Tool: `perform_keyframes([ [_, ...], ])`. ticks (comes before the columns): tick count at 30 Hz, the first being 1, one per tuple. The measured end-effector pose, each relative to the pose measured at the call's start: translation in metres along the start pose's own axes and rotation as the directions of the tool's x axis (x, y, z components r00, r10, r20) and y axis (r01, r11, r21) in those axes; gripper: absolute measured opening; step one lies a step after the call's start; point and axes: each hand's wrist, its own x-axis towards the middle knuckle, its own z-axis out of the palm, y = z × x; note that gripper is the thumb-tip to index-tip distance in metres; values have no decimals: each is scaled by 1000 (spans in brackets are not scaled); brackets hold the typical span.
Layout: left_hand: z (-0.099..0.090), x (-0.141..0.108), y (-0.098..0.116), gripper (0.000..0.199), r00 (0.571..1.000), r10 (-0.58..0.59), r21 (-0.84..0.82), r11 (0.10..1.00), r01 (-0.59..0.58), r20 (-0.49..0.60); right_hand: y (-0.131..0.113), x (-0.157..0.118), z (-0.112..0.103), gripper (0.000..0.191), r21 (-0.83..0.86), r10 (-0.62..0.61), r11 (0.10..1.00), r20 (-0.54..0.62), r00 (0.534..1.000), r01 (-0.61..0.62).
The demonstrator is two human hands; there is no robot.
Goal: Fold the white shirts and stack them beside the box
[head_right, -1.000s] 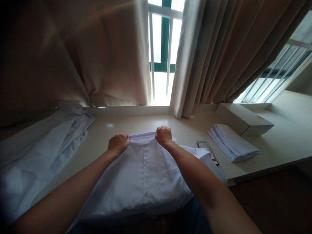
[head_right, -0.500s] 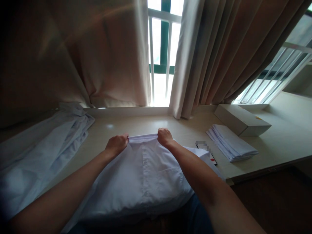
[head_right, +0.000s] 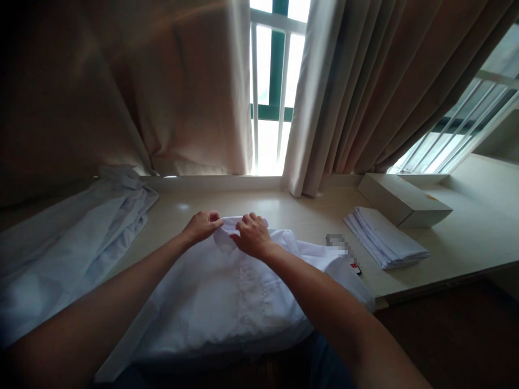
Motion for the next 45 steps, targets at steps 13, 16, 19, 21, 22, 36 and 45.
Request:
perform_keyframes([
  [13, -11, -4, -3, 24, 992, -62, 194, 977, 84, -114, -38, -8, 24, 33, 20, 140, 990, 110, 984, -143],
  [16, -11, -2, 1, 24, 990, -75, 209, 973, 99, -121, -34, -13, 25, 33, 4, 133, 991, 108, 985, -135],
  [19, -9, -2, 4, 25, 989, -81, 236, 966, 108, -120, -31, -19, 26, 32, 7, 82, 997, 94, 992, -83],
  [21, -8, -3, 4, 26, 990, -81, 250, 962, 109, -119, -28, -25, 25, 30, 28, 39, 999, 66, 997, -41],
  [22, -7, -3, 4, 26, 990, -80, 253, 961, 108, -118, -25, -28, 24, 29, 50, 22, 998, 37, 999, -24],
  [36, -8, -22, 20, 24, 984, 43, 262, 965, 4, -175, 62, 4, 16, 35, 173, 525, 822, 136, 840, -542],
  [45, 29, -59, 69, 27, 914, 393, 316, 884, -345, -101, 46, 24, -4, 22, 94, 438, 888, 124, 890, -450],
])
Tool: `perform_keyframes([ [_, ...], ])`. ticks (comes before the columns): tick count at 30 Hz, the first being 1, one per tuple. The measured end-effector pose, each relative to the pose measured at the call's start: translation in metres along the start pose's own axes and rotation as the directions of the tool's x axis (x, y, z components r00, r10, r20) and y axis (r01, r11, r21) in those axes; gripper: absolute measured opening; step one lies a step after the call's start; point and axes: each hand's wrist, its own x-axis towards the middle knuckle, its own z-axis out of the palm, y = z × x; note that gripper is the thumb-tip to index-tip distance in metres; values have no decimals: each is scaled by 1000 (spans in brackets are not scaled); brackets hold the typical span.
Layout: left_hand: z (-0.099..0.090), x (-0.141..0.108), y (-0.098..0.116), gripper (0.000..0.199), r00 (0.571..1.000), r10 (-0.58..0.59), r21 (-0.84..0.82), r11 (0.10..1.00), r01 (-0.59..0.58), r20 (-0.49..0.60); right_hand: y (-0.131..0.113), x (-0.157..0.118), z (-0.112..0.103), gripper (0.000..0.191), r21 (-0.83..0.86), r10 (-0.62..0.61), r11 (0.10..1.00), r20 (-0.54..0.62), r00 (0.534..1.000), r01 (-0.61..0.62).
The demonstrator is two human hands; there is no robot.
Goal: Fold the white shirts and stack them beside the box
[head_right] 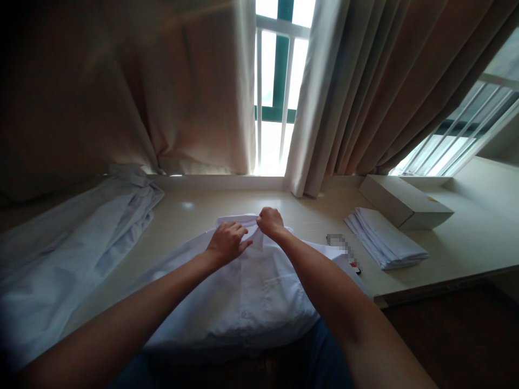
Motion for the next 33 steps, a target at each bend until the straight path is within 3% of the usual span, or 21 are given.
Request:
perform_keyframes([
  [3, 16, 1, 17, 29, 992, -106, -84, 990, 112, 71, -6, 0, -12, 22, -24, -20, 1000, -14, 1000, 20],
  [6, 26, 3, 16, 31, 975, -185, -106, 974, 198, 122, -7, 1, -24, 21, -37, -9, 999, -2, 1000, 9],
  [14, 30, 3, 7, 27, 970, -212, -94, 970, 224, 123, -7, 10, -29, 15, 63, 67, 996, -38, 997, -65],
  [16, 28, 5, 7, 35, 973, -218, -121, 967, 226, 76, -5, 16, -26, 19, 111, 71, 992, -44, 997, -66],
  [18, 27, 8, 2, 41, 968, -249, -184, 954, 237, -43, 1, 22, -23, 26, 157, 80, 985, -51, 996, -71],
  [20, 27, 11, -12, 41, 931, -317, -248, 931, 269, -182, 13, 25, -19, 30, 180, 96, 980, -59, 994, -84],
  [22, 30, 12, -36, 41, 871, -424, -280, 892, 355, -248, 29, 23, -12, 29, 175, 110, 980, -54, 992, -99],
  [25, 44, 11, -79, 47, 783, -612, -291, 773, 564, -109, 51, 17, 5, 25, 136, 118, 984, -10, 993, -116],
  [28, 64, 4, -113, 49, 742, -657, -271, 696, 665, 134, 64, 10, 25, 27, 82, 105, 991, 46, 993, -109],
  [30, 76, -4, -121, 42, 733, -640, -264, 684, 680, 229, 67, 3, 37, 31, 45, 93, 994, 66, 993, -96],
  [33, 89, -19, -115, 32, 729, -618, -269, 678, 684, 293, 69, -18, 49, 30, -6, 79, 997, 59, 995, -79],
])
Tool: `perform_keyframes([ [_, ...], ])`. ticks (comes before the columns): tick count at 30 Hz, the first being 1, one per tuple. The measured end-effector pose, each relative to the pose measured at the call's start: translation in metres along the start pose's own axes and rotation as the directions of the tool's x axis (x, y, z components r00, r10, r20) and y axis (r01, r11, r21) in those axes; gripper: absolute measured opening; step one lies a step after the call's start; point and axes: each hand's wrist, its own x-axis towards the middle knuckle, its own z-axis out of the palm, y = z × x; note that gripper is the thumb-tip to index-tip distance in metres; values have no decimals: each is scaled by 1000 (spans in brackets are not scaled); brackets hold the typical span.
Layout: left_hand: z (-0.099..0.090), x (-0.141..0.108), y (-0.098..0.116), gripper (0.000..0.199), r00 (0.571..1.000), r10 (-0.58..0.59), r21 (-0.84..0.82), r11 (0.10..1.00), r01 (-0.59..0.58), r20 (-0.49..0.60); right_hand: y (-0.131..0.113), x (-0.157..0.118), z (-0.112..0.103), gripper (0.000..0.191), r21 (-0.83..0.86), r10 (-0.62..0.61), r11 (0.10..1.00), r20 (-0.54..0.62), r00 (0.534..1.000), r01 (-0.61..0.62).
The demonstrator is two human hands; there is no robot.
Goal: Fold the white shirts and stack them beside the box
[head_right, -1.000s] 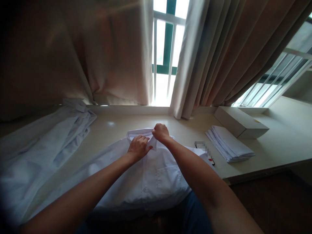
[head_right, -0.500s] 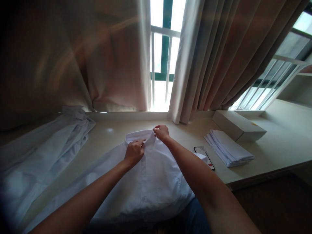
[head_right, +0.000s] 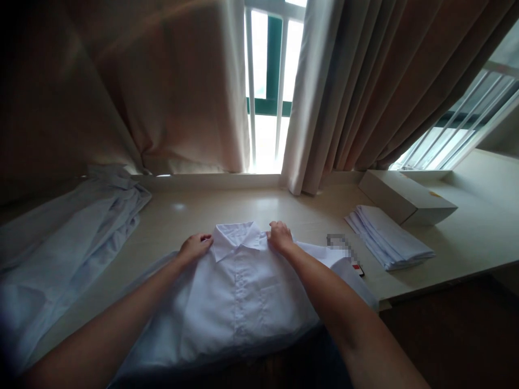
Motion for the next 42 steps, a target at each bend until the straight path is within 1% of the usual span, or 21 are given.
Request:
perform_keyframes([
  [3, 9, -23, -4, 34, 1000, 13, -26, 1000, -13, -9, 8, -38, 7, 24, -57, -40, 998, -45, 998, 37],
  [6, 8, -44, -6, 33, 1000, 17, -68, 998, -17, -2, 20, -78, 10, 24, -123, -130, 985, -98, 987, 117],
  [8, 4, -52, -5, 33, 1000, 24, -96, 995, -22, 13, 26, -94, 10, 24, -131, -157, 981, -117, 981, 141],
  [10, -1, -56, -2, 37, 999, 12, -196, 981, -4, 37, 28, -99, 10, 23, -109, -125, 988, -120, 985, 112],
  [13, -6, -62, 5, 36, 996, -30, -381, 923, 60, 86, 21, -94, 8, 23, -62, -10, 998, -83, 996, 4],
  [15, -4, -65, 7, 33, 993, -49, -438, 894, 91, 105, 15, -90, 7, 25, -60, 30, 998, -84, 996, -35],
  [16, -2, -67, 7, 33, 993, -52, -454, 886, 97, 109, 12, -89, 7, 26, -68, 27, 997, -99, 995, -34],
  [19, 6, -68, 4, 42, 992, -54, -539, 836, 108, 115, 9, -90, 9, 28, -80, 4, 997, -134, 991, -14],
  [21, 10, -65, 1, 51, 993, -39, -603, 792, 99, 111, 10, -87, 9, 30, -34, 30, 999, -130, 991, -35],
  [23, 13, -62, -2, 59, 995, -16, -665, 743, 79, 100, 8, -79, 7, 34, 24, 66, 998, -118, 991, -63],
  [25, 14, -59, -5, 65, 996, 7, -716, 695, 58, 87, -1, -67, 5, 37, 62, 74, 996, -125, 989, -67],
  [26, 15, -57, -7, 68, 996, 17, -737, 674, 50, 82, -10, -61, 4, 37, 72, 56, 996, -139, 989, -47],
  [27, 15, -57, -8, 69, 997, 24, -755, 655, 44, 79, -20, -55, 3, 35, 79, 13, 997, -156, 988, -1],
  [29, 16, -56, -11, 70, 996, 31, -779, 625, 41, 78, -47, -47, 3, 33, 95, -142, 983, -169, 975, 160],
  [30, 16, -56, -12, 69, 996, 31, -787, 616, 42, 78, -61, -43, 4, 36, 99, -237, 962, -154, 959, 253],
  [32, 16, -56, -14, 66, 997, 26, -793, 608, 42, 72, -88, -37, 8, 47, 108, -393, 911, -64, 917, 398],
  [33, 16, -56, -15, 64, 997, 24, -792, 609, 39, 67, -100, -33, 11, 50, 114, -427, 899, 7, 904, 423],
  [34, 16, -55, -16, 62, 998, 21, -788, 615, 34, 59, -109, -29, 13, 47, 121, -436, 897, 82, 896, 426],
  [36, 17, -55, -18, 59, 999, 16, -772, 636, 19, 38, -121, -21, 19, 31, 133, -418, 908, 202, 886, 398],
  [38, 20, -54, -18, 54, 1000, 13, -742, 671, 3, 16, -125, -12, 25, 21, 135, -388, 921, 252, 886, 365],
  [42, 28, -55, -17, 37, 1000, -4, -623, 782, -15, -30, -119, -5, 32, 20, 120, -365, 931, 252, 896, 345],
])
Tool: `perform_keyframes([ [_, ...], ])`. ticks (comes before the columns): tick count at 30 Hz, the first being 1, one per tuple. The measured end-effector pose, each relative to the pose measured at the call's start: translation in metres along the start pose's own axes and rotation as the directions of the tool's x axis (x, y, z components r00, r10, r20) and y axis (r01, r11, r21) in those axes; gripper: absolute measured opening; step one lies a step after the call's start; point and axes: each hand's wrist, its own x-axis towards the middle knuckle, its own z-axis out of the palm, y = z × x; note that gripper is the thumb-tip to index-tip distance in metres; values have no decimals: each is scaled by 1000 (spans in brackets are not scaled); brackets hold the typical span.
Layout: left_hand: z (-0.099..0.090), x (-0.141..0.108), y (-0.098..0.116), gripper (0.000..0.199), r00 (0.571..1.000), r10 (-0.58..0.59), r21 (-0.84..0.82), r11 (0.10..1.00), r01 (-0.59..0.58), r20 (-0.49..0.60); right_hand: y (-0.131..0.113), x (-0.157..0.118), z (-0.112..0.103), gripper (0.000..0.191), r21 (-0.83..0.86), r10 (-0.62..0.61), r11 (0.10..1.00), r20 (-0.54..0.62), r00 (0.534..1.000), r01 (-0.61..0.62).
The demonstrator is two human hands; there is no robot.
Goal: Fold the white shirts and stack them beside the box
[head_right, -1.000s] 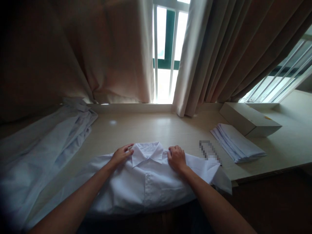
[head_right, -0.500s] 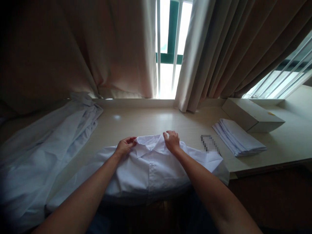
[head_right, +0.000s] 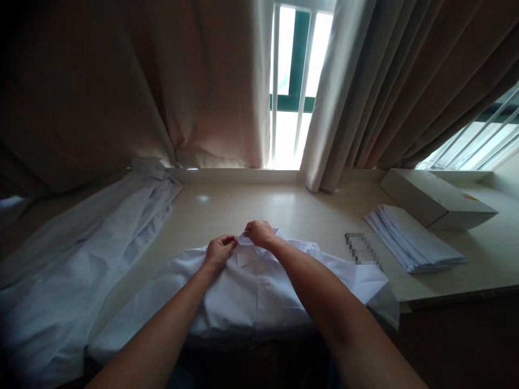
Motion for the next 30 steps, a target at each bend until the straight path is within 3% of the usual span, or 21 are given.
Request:
perform_keyframes([
  [5, 1, -4, 2, 28, 998, 39, 213, 977, -29, -40, 3, -5, 1, 29, 6, -91, 996, 14, 996, 91],
  [8, 0, -5, 4, 29, 997, 64, 300, 953, -49, -39, -2, -3, 1, 20, -41, -164, 986, 1, 987, 163],
  [13, 1, -5, 4, 28, 994, 85, 414, 909, -50, -68, -15, 8, 9, 19, -77, -133, 989, -122, 984, 124],
  [16, 3, -5, 4, 25, 989, 106, 464, 885, -45, -106, -5, 6, 7, 27, -63, -49, 997, -237, 970, 35],
  [19, 5, -5, 6, 20, 978, 145, 489, 871, -56, -148, 28, -17, 0, 30, -13, 46, 998, -400, 915, -56],
  [22, 7, -9, 10, 23, 954, 220, 528, 845, -81, -206, 71, -61, -5, 28, 8, 89, 995, -507, 857, -98],
  [25, 9, -18, 17, 20, 894, 371, 633, 762, -139, -250, 96, -101, 0, 25, -44, 26, 998, -462, 887, -53],
  [27, 11, -26, 23, 22, 855, 480, 692, 686, -226, -195, 97, -116, 6, 25, -73, -12, 997, -447, 894, -23],
  [30, 15, -35, 29, 28, 822, 569, 727, 568, -387, -6, 84, -117, 14, 31, -110, -44, 994, -431, 901, -5],
])
